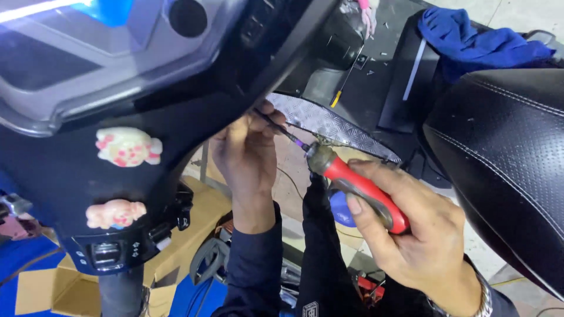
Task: Tightening multiple screws on the body panels and dashboard of a scooter using a manual screwdriver.
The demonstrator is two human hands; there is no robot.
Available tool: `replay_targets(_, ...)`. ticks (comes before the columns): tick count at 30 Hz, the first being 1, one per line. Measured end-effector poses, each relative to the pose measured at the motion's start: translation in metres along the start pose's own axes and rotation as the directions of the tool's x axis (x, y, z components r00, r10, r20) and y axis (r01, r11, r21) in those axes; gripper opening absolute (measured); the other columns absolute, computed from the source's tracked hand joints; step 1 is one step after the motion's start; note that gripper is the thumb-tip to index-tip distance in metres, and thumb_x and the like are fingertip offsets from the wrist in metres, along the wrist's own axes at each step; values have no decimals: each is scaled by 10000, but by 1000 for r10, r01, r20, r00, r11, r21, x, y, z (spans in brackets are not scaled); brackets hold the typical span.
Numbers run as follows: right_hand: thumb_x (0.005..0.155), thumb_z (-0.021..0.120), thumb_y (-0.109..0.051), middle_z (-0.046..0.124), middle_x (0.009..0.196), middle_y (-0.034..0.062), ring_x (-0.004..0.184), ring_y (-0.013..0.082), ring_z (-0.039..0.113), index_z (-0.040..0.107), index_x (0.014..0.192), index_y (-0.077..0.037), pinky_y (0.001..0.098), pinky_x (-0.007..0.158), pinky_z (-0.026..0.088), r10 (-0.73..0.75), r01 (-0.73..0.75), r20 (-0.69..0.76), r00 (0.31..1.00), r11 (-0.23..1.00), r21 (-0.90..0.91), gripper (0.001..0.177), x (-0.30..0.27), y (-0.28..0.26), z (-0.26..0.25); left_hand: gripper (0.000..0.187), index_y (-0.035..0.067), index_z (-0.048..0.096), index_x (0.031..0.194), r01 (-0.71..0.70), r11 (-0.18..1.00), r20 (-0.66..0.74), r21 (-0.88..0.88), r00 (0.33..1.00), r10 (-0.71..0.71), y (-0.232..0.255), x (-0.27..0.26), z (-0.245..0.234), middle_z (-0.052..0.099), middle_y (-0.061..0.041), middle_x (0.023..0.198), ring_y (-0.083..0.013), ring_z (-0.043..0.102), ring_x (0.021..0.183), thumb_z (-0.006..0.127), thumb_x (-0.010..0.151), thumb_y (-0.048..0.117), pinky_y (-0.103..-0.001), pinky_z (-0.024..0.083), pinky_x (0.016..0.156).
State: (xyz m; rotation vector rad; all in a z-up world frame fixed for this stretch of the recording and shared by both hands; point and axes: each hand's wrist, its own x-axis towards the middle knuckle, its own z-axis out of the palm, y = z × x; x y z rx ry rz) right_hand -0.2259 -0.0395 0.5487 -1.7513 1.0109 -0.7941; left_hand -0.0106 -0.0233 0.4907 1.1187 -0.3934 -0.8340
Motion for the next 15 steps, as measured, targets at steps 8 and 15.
replay_targets(8, 937, 649, -137, 738, 1148, 201, 1037, 314, 764, 655, 1169, 86, 344, 933, 600, -25, 24, 10, 1000, 998, 50, 321, 5, 9, 4, 361, -53, 619, 648, 11, 1000, -52, 7, 999, -10, 0, 5, -8, 613, -156, 662, -261, 681, 840, 694, 907, 187, -394, 600, 761)
replay_targets(15, 953, 630, -152, 737, 1165, 181, 1045, 296, 759, 666, 1167, 64, 332, 933, 585, -21, 21, 21, 1000, 1000, 23, 306, 6, 6, 5, 308, -71, 631, 733, 69, 998, -30, -12, 997, -69, 2, 3, -11, 676, -239, 888, -302, 703, 821, 681, 934, 156, -328, 576, 701)
